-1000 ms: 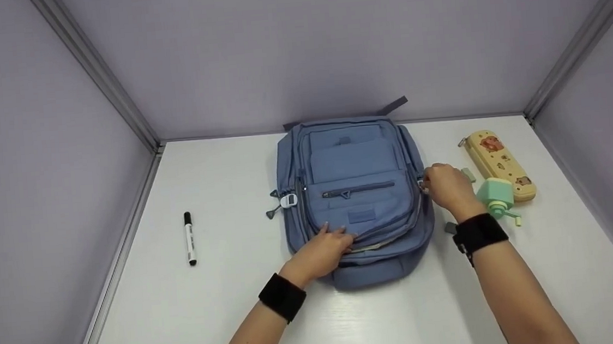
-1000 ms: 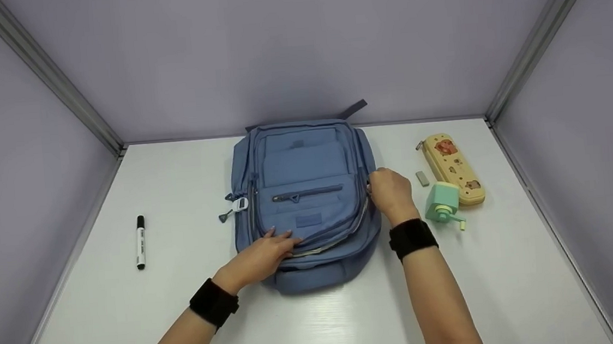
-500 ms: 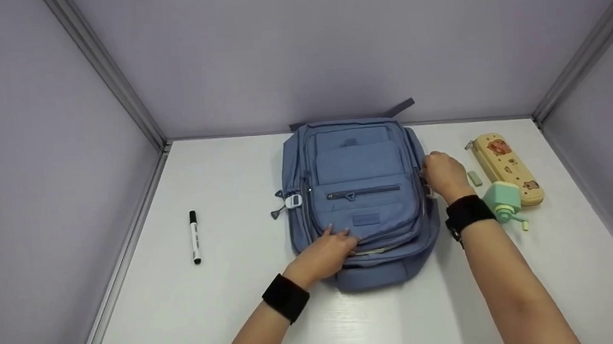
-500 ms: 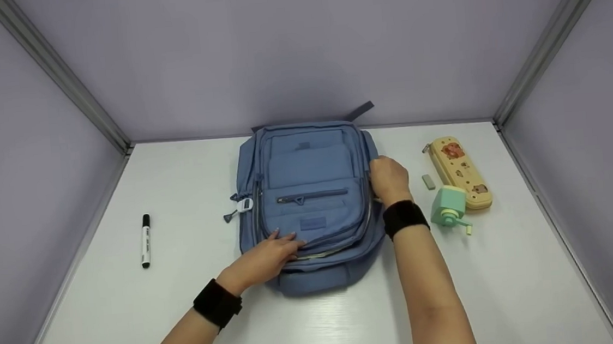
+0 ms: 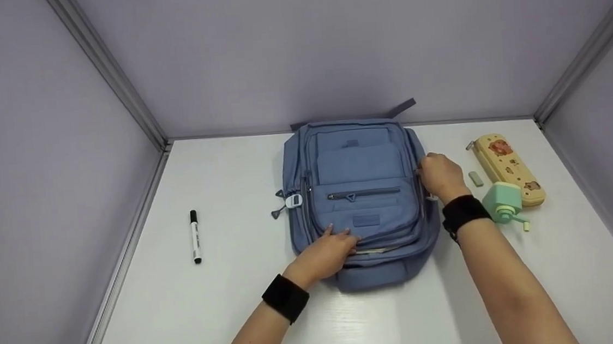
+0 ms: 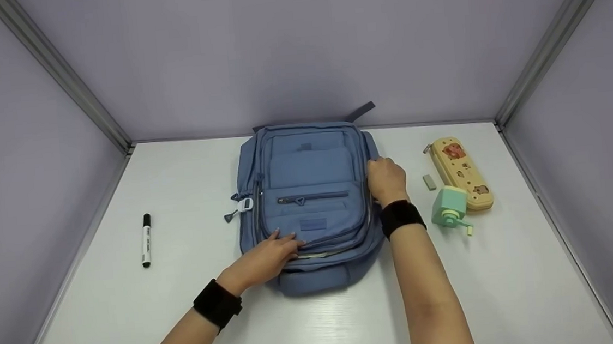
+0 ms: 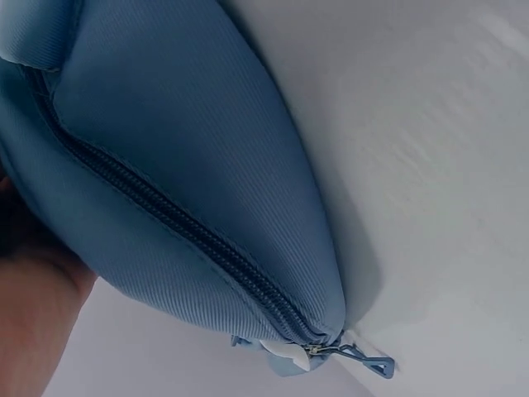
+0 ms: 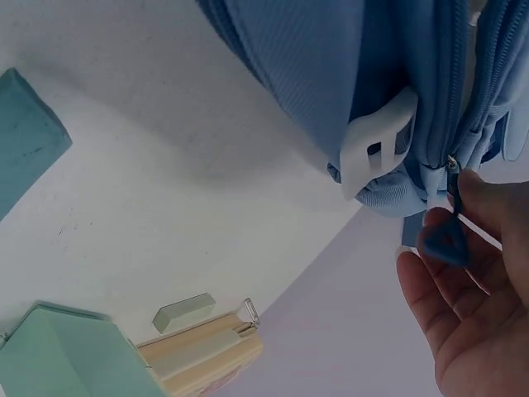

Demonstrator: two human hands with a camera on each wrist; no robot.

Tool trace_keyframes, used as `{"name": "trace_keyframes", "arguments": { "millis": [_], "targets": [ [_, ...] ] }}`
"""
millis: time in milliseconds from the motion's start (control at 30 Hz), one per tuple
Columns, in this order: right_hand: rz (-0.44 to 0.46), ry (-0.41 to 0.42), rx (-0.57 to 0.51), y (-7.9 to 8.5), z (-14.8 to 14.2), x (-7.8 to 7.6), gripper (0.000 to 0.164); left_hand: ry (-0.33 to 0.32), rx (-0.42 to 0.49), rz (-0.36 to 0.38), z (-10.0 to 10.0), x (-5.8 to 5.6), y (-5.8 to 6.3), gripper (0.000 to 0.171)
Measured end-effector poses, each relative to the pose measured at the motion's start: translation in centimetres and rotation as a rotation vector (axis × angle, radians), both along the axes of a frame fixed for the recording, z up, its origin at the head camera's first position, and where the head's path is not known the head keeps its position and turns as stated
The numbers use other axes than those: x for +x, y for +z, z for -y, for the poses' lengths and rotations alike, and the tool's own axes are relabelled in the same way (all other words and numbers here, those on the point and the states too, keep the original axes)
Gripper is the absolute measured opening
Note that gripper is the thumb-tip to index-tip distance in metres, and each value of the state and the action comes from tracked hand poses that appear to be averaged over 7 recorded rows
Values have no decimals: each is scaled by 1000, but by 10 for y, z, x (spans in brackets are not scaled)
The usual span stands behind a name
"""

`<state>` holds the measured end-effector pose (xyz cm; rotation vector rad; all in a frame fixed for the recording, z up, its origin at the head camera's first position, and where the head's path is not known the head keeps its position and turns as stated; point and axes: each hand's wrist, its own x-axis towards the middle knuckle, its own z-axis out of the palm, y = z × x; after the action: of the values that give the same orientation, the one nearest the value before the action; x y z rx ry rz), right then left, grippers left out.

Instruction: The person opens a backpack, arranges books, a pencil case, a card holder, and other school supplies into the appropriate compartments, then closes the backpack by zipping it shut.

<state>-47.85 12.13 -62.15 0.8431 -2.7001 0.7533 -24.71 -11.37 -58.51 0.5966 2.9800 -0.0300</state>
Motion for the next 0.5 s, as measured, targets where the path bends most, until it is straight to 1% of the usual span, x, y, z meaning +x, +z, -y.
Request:
{"name": "trace_keyframes", "arguments": {
  "millis": [100,200,233,300,400,500],
  "targets": [
    [-40,68,-33,2,3,8,26,14,8,-5,1,-1,3,20],
    [-49,179,-65,7,8,22,35,23,32,-25,2,-2,6,18],
    [-37,223,-69,9,10,28,37,25,44,-37,2,-2,7,17],
    [13,311,-71,13,14,41,43,29,61,-63,3,-2,9,16],
    [96,425,-46,16,21,64,58,33,73,-101,3,-2,11,17],
    [138,508,-18,18,26,85,71,34,73,-140,4,-2,13,16]
  ]
}}
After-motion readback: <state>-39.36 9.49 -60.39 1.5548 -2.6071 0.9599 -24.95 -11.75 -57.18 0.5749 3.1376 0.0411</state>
